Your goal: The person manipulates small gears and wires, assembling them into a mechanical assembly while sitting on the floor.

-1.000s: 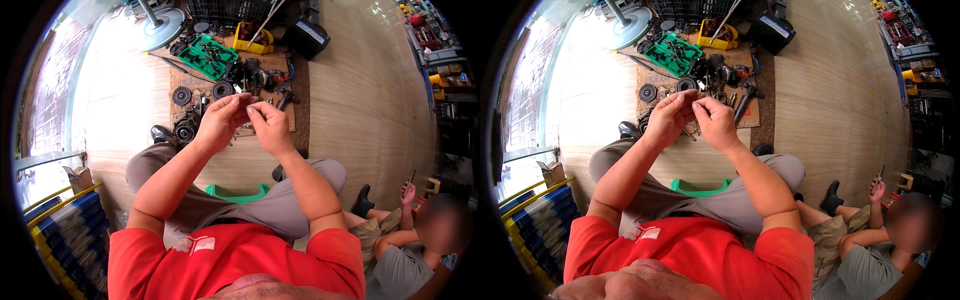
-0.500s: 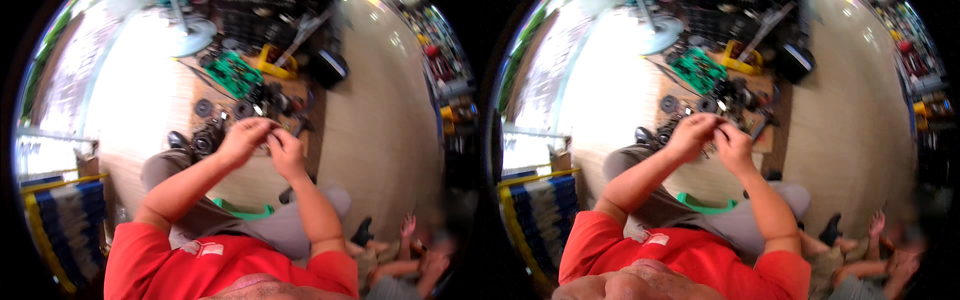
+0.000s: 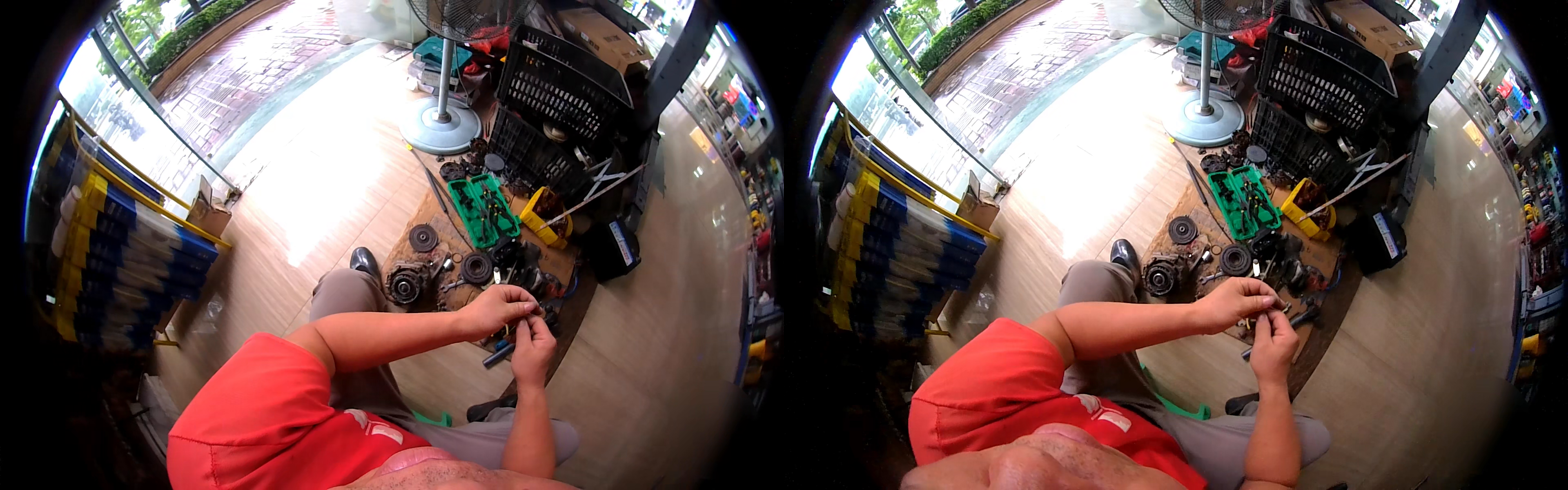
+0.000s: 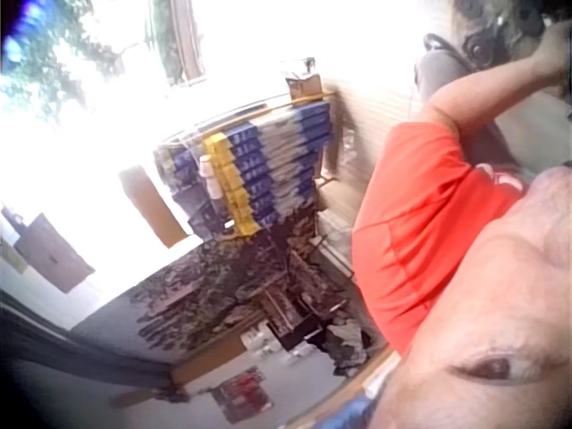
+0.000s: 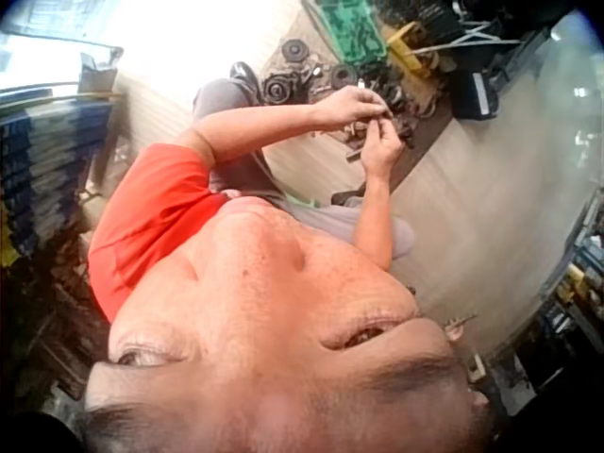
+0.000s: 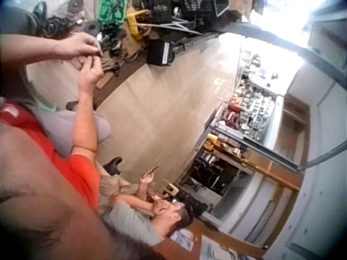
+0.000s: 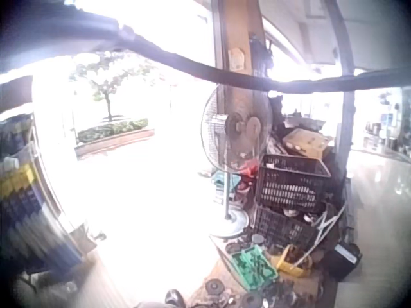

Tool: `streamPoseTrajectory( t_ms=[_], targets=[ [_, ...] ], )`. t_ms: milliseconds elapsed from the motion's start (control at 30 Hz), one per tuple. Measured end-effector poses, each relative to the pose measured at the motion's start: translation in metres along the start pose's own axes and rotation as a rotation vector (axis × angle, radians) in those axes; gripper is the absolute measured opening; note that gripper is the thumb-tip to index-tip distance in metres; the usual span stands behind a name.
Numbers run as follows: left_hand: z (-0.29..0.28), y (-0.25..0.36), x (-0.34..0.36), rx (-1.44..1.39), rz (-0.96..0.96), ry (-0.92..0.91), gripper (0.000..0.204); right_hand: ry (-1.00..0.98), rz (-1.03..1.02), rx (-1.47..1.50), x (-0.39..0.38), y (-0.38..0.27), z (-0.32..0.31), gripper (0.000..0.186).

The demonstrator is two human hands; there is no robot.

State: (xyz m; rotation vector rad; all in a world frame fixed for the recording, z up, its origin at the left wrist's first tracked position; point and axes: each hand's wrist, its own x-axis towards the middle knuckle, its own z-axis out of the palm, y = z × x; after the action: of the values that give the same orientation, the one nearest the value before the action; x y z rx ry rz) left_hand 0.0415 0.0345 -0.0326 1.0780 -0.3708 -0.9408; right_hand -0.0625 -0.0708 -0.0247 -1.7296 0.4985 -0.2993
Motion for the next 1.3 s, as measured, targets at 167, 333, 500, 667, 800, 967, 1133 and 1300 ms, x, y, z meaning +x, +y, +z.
streamPoseTrajectory(
  t_ms=[167,333,500,667,800,967,1133,1300],
  targets=[
    [0.004,-0.003,0.002,0.044,0.012,0.001,0.022,-0.011,0.018,0.043,-0.001,-0.005,-0.003,0.015],
    [0.005,0.000,-0.001,0.131,-0.043,0.012,0.023,0.004,0.001,0.013,-0.002,0.002,-0.005,0.013],
    [-0.001,-0.005,-0.002,0.056,-0.045,0.043,0.021,-0.011,0.006,0.024,-0.004,0.005,-0.001,0.013],
    [-0.005,-0.009,0.003,-0.100,-0.028,0.067,0.019,-0.045,0.097,0.079,-0.003,0.008,-0.003,0.013],
    [0.002,0.008,-0.001,-0.126,-0.028,0.107,0.019,-0.061,0.137,0.266,0.000,0.020,0.000,0.014],
    [0.007,0.012,-0.005,-0.129,-0.040,0.080,0.022,-0.091,0.134,0.304,0.001,0.001,-0.003,0.014],
    [0.004,0.001,-0.004,-0.122,-0.064,0.035,0.021,-0.111,0.124,0.257,-0.001,0.001,-0.010,0.012],
    [0.008,0.002,-0.007,-0.079,-0.044,0.050,0.017,-0.076,0.082,0.228,-0.005,0.007,-0.007,0.014]
  ],
)
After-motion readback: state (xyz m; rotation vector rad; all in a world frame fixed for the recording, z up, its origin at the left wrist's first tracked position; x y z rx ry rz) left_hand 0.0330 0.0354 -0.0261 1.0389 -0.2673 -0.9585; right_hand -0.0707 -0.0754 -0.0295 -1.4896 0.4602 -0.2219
